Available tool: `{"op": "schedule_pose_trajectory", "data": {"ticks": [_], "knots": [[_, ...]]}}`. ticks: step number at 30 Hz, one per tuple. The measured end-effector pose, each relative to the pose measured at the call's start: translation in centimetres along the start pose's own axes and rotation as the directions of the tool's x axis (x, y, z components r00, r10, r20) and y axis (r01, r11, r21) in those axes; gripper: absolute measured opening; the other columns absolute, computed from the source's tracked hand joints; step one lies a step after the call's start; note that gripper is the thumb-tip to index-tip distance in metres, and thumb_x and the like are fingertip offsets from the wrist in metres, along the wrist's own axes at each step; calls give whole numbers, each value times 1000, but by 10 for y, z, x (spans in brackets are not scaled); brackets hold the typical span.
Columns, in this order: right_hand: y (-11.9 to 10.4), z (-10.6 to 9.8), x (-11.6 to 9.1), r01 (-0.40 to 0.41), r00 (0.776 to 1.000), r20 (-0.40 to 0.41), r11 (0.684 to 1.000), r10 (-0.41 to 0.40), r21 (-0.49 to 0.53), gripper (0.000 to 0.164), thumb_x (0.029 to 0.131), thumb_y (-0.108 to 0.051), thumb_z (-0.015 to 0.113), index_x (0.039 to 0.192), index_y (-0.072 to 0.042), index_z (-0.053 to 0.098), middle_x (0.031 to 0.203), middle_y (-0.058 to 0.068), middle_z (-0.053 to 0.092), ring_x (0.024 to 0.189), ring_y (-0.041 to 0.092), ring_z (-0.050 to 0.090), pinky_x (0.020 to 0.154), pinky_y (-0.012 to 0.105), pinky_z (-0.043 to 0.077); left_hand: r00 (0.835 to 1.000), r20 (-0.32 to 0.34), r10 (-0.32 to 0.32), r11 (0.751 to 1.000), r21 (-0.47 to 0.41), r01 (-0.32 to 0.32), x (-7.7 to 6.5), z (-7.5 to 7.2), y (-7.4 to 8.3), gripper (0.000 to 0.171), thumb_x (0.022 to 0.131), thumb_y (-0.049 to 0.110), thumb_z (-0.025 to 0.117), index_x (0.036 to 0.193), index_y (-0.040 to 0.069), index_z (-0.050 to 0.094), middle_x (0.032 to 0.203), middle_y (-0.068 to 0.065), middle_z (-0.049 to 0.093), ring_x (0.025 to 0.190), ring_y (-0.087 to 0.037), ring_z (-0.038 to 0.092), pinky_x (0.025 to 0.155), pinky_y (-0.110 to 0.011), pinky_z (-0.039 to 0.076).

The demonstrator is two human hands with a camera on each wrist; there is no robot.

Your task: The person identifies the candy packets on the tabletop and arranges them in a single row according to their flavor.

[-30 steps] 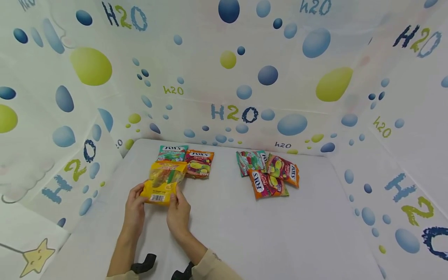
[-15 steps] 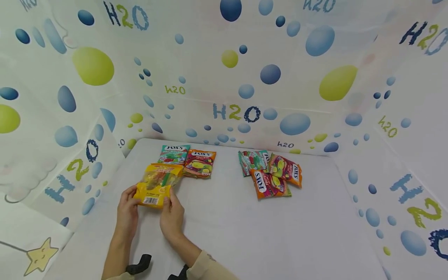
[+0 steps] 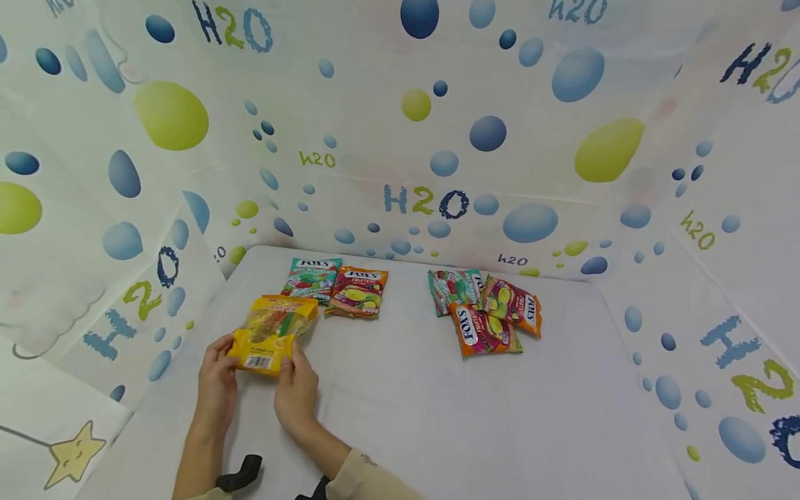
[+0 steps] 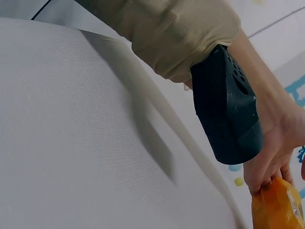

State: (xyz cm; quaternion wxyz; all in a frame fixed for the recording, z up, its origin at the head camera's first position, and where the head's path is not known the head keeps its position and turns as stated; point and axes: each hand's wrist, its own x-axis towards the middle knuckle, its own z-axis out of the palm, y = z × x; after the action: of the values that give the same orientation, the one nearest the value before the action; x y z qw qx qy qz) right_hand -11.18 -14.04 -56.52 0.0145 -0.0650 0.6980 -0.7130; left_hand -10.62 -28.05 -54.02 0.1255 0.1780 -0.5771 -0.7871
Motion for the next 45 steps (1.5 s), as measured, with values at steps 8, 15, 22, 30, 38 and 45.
{"op": "schedule_pose_trajectory", "data": {"ticks": [8,15,22,30,38,45], "knots": [[0,9,-3,-22,999,23,1000,22,-3,49,112,-20,47,159,-8,41,162,-3,40,148,10,37,117,27,38,1000,-17,-17,1000,-16,17,3,-10,2,42,105,3,32,144,14,41,164,-4,33,150,-13,28,125,-23,20],[0,14,-5,7,999,52,1000,-6,-15,49,112,-19,47,160,-11,40,162,-5,39,149,10,36,118,26,37,1000,-9,-21,999,-29,21,2,-19,2,42,105,4,32,145,14,41,164,-4,33,148,-14,29,122,-23,23],[-1,23,-6,25,996,81,1000,-24,-9,50,112,-17,47,160,-9,40,163,-3,38,149,11,36,117,25,36,999,-35,-18,999,-44,17,5,-29,5,42,106,4,32,146,13,41,160,-2,37,145,-13,31,117,-20,27],[-2,31,-6,62,993,100,998,-59,-26,50,112,-17,47,160,-9,39,163,-1,39,149,12,37,117,25,37,999,-45,-22,997,-75,18,7,-39,7,38,108,7,32,144,14,43,155,4,42,140,-10,34,111,-19,30],[-1,36,-4,87,992,103,994,-79,-71,49,112,-16,47,160,-7,41,162,2,41,148,13,39,118,29,37,998,-56,-14,996,-85,9,8,-43,8,37,109,8,32,144,15,43,156,4,42,138,-7,36,111,-19,30],[-1,38,-3,100,991,99,988,-89,-113,48,111,-14,49,157,-5,43,160,4,44,148,15,40,120,31,36,995,-91,-39,993,-113,29,10,-46,9,40,108,8,32,146,16,44,161,1,38,144,-9,32,116,-19,27]]}}
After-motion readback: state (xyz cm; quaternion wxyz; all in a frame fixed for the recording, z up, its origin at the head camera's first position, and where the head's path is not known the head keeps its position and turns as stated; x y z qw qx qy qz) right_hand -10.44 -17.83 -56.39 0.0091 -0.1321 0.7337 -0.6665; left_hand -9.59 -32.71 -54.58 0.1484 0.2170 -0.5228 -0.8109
